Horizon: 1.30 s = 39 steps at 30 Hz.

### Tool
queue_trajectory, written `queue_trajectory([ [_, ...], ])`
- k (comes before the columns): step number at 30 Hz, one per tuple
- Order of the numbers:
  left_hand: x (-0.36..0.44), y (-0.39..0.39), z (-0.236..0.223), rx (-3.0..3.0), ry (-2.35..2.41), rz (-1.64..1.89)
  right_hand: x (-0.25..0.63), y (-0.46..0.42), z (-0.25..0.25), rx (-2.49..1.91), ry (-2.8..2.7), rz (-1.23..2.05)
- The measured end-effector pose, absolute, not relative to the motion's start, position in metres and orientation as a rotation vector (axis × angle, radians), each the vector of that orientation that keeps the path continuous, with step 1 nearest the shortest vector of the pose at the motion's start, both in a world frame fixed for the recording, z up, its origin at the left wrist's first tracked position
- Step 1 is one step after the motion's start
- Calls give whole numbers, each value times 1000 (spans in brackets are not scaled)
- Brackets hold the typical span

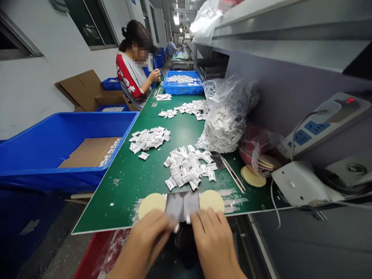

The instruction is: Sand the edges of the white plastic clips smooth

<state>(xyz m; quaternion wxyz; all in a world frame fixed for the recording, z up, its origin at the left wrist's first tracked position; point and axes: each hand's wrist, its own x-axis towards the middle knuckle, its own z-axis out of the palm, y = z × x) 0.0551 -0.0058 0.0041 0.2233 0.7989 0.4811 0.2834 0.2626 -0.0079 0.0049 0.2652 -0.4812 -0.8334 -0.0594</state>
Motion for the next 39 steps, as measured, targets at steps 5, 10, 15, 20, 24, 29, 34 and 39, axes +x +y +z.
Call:
queue_trajectory([
  [5,3,-42,-2,1524,1480,1041,300,-39,11,-1424,-1782,519],
  [10,5,-40,8,810,1555,1111,308,-29,10,-1394,-967,1279],
  [15,21,-37,21,416,1338,1234,302,-27,2,-1030,-761,1595],
  [20,23,-33,8,448,1381,1269,304,-25,-2,-1386,-934,1320],
  [24,4,-16,9,759,1620,1216,318,-15,8,-1549,-1097,1103],
  [29,-24,36,45,1444,1406,494,334,21,28,-1548,-1776,997],
  [34,-16,90,66,1897,1584,97,339,64,38,-1560,-2155,618],
  [39,-11,114,64,1769,1439,-59,341,75,45,-1534,-2251,693],
])
